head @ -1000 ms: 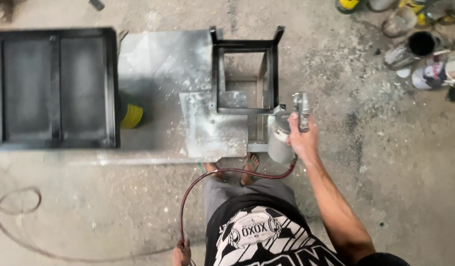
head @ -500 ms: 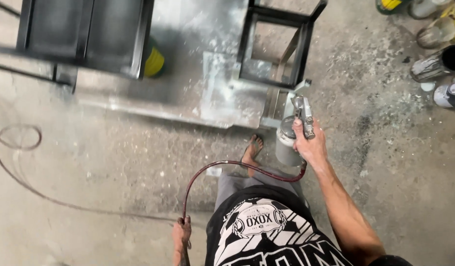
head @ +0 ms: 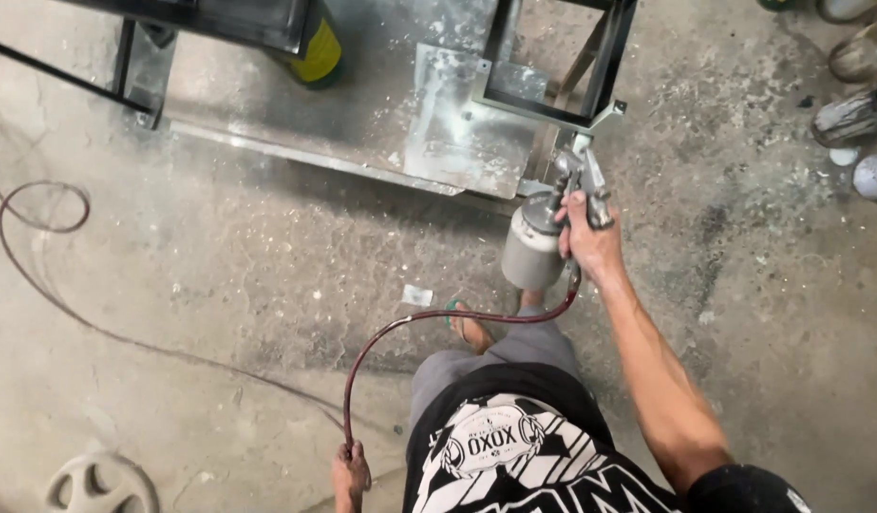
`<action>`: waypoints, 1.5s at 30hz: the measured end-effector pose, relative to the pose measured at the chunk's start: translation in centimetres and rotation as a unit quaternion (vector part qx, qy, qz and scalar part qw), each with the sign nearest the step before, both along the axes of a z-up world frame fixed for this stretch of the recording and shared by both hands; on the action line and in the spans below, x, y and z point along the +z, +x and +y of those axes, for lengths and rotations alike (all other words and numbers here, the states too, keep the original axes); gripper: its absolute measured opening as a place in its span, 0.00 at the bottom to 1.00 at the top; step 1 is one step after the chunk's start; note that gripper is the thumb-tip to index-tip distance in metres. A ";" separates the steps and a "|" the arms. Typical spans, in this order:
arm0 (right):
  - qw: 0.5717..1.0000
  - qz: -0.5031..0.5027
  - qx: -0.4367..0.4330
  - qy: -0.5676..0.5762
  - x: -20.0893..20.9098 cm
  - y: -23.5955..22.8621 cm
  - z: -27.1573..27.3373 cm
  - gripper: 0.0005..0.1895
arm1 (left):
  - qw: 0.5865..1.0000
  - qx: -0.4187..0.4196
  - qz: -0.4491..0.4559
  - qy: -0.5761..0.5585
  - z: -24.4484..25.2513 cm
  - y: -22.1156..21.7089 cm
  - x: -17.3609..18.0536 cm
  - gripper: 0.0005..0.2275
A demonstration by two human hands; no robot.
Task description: The person uses a spray gun to apply black paint to a metal frame placed on a workbench. They reposition the frame to access different sides and continue spraying until the frame is fully coated.
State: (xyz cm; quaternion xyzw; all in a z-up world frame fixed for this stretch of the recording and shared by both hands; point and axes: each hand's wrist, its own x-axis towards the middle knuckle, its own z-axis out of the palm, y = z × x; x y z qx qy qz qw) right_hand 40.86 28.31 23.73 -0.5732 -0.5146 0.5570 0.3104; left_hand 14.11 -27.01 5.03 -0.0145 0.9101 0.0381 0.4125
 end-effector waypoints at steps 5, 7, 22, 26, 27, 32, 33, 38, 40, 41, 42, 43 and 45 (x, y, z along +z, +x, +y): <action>0.999 -0.018 -0.015 -0.044 -2.6 0.4 2.4 0.28 | 1.000 -0.023 -0.004 -0.009 2.7 1.4 1.8 0.21; 0.998 -0.041 0.000 -0.058 -3.0 1.3 2.8 0.30 | 1.000 -0.015 -0.013 -0.013 2.7 2.5 1.9 0.21; 0.988 0.038 0.146 -0.025 0.2 10.7 9.0 0.33 | 0.998 0.020 0.063 0.004 9.1 11.8 1.3 0.19; 0.980 -0.037 0.189 -0.055 -3.6 12.2 10.1 0.29 | 0.993 -0.029 0.105 0.039 10.0 13.8 0.1 0.15; 0.976 -0.045 0.200 -0.077 -4.6 12.6 10.2 0.26 | 0.994 -0.038 0.100 0.037 10.4 14.2 0.2 0.14; 0.964 -0.117 0.213 -0.104 -1.5 11.0 7.6 0.31 | 0.995 0.002 0.092 0.032 11.3 14.9 1.9 0.16; 0.964 -0.123 0.215 -0.102 -1.7 10.9 7.0 0.28 | 0.996 0.020 0.086 0.020 11.5 14.8 2.2 0.16; 0.975 -0.109 0.164 -0.100 -2.8 8.1 4.7 0.32 | 0.994 -0.007 0.110 0.011 10.3 11.1 1.6 0.19; 0.980 -0.111 0.137 -0.094 -3.6 6.4 4.5 0.31 | 0.995 0.014 0.102 -0.003 10.4 9.0 1.3 0.19; 0.978 -0.140 0.137 -0.067 -3.9 5.4 4.5 0.34 | 0.995 0.008 0.099 -0.004 10.4 7.7 1.0 0.18; 0.975 -0.172 0.135 -0.044 -4.4 4.6 4.3 0.36 | 0.996 -0.001 0.094 -0.007 10.3 6.3 0.9 0.18; 0.976 -0.173 0.126 -0.049 -3.9 3.6 4.4 0.36 | 0.996 -0.010 0.092 -0.009 10.1 5.1 0.2 0.18; 0.971 -0.167 0.151 -0.085 -2.9 1.4 4.2 0.38 | 0.994 -0.077 0.082 -0.015 9.7 1.9 -1.1 0.20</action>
